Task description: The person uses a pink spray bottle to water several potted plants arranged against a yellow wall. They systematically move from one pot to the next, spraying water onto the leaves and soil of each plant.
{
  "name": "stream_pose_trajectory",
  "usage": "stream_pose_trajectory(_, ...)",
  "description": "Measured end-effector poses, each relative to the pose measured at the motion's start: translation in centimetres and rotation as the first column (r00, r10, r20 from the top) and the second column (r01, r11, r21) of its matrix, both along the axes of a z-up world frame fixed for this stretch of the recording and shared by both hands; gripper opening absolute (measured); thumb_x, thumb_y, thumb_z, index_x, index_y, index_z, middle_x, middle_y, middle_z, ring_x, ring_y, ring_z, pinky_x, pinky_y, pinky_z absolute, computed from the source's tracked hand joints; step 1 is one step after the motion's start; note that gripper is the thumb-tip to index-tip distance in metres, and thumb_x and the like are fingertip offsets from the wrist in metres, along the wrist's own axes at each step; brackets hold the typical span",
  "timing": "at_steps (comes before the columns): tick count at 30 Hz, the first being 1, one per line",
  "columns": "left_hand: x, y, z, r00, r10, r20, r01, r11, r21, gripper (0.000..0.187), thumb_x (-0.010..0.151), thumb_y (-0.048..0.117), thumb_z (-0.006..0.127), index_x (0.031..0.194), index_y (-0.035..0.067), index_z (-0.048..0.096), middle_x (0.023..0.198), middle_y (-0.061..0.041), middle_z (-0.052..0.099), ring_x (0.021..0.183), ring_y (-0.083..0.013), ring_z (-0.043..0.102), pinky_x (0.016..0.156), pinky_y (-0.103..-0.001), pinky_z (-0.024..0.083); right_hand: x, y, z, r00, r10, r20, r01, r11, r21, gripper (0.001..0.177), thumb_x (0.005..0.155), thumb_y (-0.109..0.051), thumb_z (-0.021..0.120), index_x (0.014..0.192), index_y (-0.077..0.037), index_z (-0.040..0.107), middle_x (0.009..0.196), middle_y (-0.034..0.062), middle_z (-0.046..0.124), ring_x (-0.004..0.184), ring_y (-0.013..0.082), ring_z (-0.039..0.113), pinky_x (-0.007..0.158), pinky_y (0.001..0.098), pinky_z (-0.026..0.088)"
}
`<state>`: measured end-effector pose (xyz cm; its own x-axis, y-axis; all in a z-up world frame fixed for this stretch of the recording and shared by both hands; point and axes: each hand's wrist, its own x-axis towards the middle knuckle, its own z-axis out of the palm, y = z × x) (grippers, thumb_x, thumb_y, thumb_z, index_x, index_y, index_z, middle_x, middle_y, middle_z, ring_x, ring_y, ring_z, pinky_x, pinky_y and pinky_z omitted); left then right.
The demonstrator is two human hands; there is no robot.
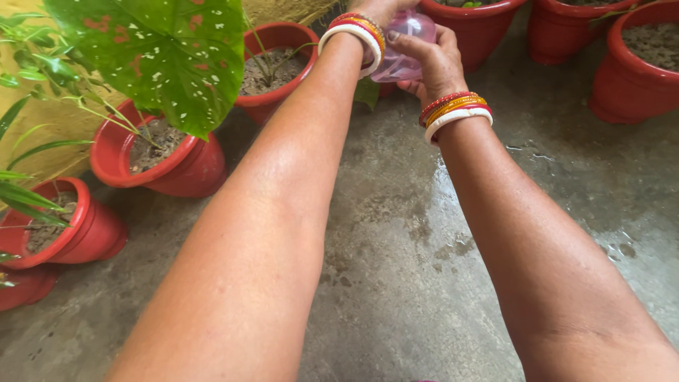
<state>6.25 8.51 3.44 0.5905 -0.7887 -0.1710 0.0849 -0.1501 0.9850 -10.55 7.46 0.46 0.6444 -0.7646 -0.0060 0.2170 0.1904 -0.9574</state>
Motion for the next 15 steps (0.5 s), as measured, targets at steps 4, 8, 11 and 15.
stream_pose_trajectory(4,1.9,1.1,-0.9,0.994,0.016,0.11,-0.002,0.992,-0.125,0.043,0.071,0.03,0.086,0.102,0.001,0.074,0.093,-0.015,0.078,0.077,-0.0269,0.078,0.067,-0.044,0.067,0.8,1.3,0.4,0.998,0.06,-0.008,-0.06,0.998,0.0,0.082,0.068,-0.034,0.089,0.135,-0.013,0.048,0.115,0.0076,0.072,0.097,0.0209,0.073,0.074,0.0354,0.054)
stream_pose_trajectory(8,2.6,2.6,-1.4,0.949,0.186,0.253,-0.144,0.974,-0.176,0.054,0.07,0.029,0.09,0.111,0.001,0.068,0.097,-0.015,0.078,0.084,-0.0268,0.079,0.074,-0.041,0.066,1.3,2.2,0.4,0.994,0.109,-0.012,-0.109,0.994,0.0,0.083,0.068,-0.034,0.089,0.136,-0.012,0.047,0.116,0.0077,0.071,0.097,0.0201,0.072,0.074,0.0357,0.055)
stream_pose_trajectory(11,2.4,3.4,-1.6,0.907,0.285,0.311,-0.213,0.946,-0.244,0.064,0.066,0.03,0.089,0.116,0.002,0.062,0.099,-0.015,0.078,0.085,-0.0266,0.08,0.074,-0.04,0.066,1.6,2.5,0.4,0.99,0.141,-0.024,-0.14,0.99,0.003,0.084,0.067,-0.034,0.088,0.136,-0.012,0.046,0.115,0.0074,0.07,0.096,0.02,0.072,0.073,0.0362,0.055)
stream_pose_trajectory(15,2.3,4.8,-1.3,0.889,0.32,0.328,-0.288,0.947,-0.144,0.074,0.066,0.037,0.092,0.117,-0.004,0.06,0.106,-0.019,0.075,0.09,-0.0262,0.079,0.08,-0.04,0.064,1.8,3.1,0.4,0.986,0.164,-0.028,-0.164,0.986,-0.005,0.086,0.067,-0.035,0.09,0.137,-0.011,0.047,0.114,0.0076,0.071,0.095,0.0197,0.072,0.073,0.0353,0.055)
